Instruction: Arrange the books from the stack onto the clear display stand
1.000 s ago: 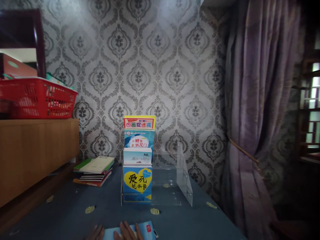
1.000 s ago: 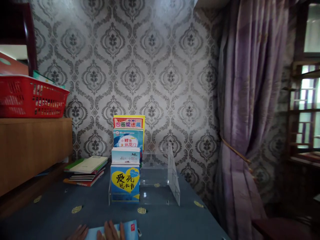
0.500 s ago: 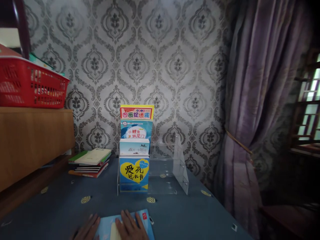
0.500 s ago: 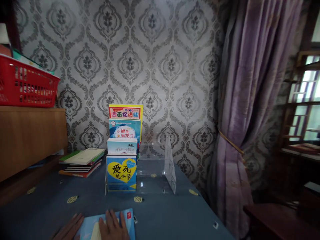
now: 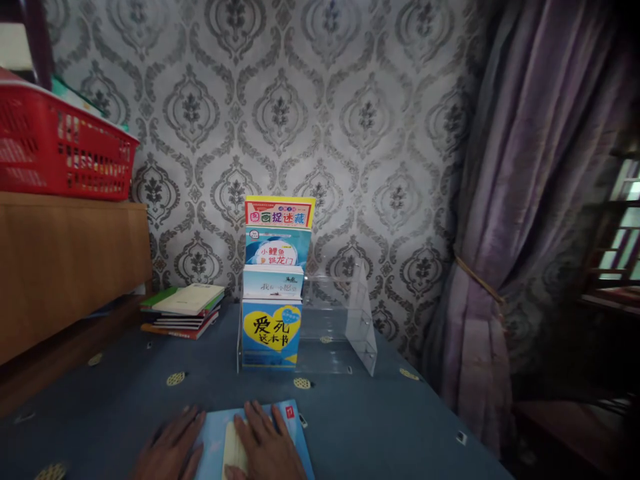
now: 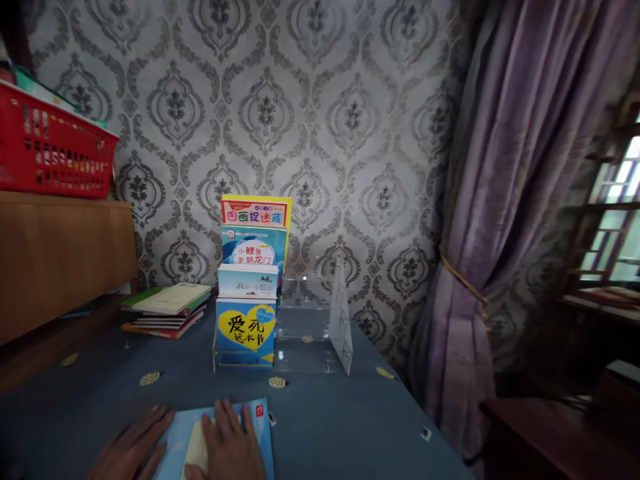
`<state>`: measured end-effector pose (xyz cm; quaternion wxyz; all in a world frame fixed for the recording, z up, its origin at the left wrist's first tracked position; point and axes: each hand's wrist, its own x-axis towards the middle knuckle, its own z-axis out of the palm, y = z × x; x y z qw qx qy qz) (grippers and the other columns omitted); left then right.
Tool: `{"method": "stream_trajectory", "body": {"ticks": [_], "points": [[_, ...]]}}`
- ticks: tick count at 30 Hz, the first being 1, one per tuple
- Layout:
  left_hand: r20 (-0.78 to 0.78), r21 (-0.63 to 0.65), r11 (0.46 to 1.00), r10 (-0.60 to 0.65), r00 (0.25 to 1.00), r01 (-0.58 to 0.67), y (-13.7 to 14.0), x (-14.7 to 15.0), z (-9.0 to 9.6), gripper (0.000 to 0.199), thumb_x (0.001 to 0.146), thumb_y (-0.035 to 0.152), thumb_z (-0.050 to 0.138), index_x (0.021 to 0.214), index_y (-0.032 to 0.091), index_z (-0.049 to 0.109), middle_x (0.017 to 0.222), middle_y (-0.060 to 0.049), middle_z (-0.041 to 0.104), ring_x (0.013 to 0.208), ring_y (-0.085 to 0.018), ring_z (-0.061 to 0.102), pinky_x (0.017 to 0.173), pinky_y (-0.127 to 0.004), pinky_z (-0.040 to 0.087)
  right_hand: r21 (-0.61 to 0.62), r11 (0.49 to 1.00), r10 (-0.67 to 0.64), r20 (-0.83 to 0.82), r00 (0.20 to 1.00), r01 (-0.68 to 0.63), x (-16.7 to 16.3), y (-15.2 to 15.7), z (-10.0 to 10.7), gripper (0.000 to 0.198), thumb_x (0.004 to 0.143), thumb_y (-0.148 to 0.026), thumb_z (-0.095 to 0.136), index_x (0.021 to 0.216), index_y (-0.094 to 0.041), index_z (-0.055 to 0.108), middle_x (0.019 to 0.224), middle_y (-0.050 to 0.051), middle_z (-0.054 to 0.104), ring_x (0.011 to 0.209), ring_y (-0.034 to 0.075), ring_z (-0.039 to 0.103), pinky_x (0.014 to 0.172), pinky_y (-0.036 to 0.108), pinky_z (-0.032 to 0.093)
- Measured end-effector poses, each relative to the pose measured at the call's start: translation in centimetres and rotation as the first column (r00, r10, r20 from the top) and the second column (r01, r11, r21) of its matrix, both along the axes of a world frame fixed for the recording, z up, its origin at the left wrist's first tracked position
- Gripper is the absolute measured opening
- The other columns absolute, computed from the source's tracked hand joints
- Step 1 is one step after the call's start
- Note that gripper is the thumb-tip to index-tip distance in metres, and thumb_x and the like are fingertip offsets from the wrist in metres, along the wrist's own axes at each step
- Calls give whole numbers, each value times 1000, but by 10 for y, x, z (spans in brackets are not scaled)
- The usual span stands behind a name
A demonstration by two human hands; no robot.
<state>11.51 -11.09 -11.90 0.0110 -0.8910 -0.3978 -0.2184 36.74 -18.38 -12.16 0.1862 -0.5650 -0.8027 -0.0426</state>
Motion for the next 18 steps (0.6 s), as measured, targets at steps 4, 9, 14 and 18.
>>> {"method": "stream_trajectory", "body": {"ticks": [4, 9, 14, 18], "points": [[67, -2, 999, -40, 997, 40, -7, -2, 25, 41, 97, 37, 49, 130, 29, 71, 131, -6, 72, 121, -26, 69, 102, -41, 57, -157, 988, -1, -89, 996, -13, -14, -33, 53, 55, 102, -47, 49, 149, -18, 54, 155, 16, 51, 147, 30, 45, 122, 54, 33], [188, -211, 966, -110, 976, 150, -8, -10, 61, 38, 97, 30, 46, 121, 22, 75, 120, -7, 77, 111, -22, 71, 104, -37, 53, -238, 931, 258, -107, 960, -277, -35, -52, 84, 41, 105, -32, 48, 142, -19, 59, 151, 11, 57, 147, 23, 44, 125, 49, 28], [308, -408, 878, -127, 943, 252, 9, -20, 68, 42, 97, 27, 46, 128, 14, 70, 130, -10, 72, 120, -22, 66, 108, -36, 47, -262, 819, 499, -115, 859, -511, -59, -57, 84, 39, 107, -30, 43, 141, -18, 60, 151, 8, 57, 149, 20, 41, 125, 48, 28], [409, -482, 808, -134, 903, 338, 17, -24, 64, 40, 97, 23, 46, 128, 13, 69, 131, -9, 72, 121, -20, 66, 108, -35, 47, -260, 753, 606, -84, 791, -605, -76, -59, 86, 42, 109, -33, 38, 144, -19, 56, 153, 7, 55, 151, 18, 38, 126, 49, 27]]}}
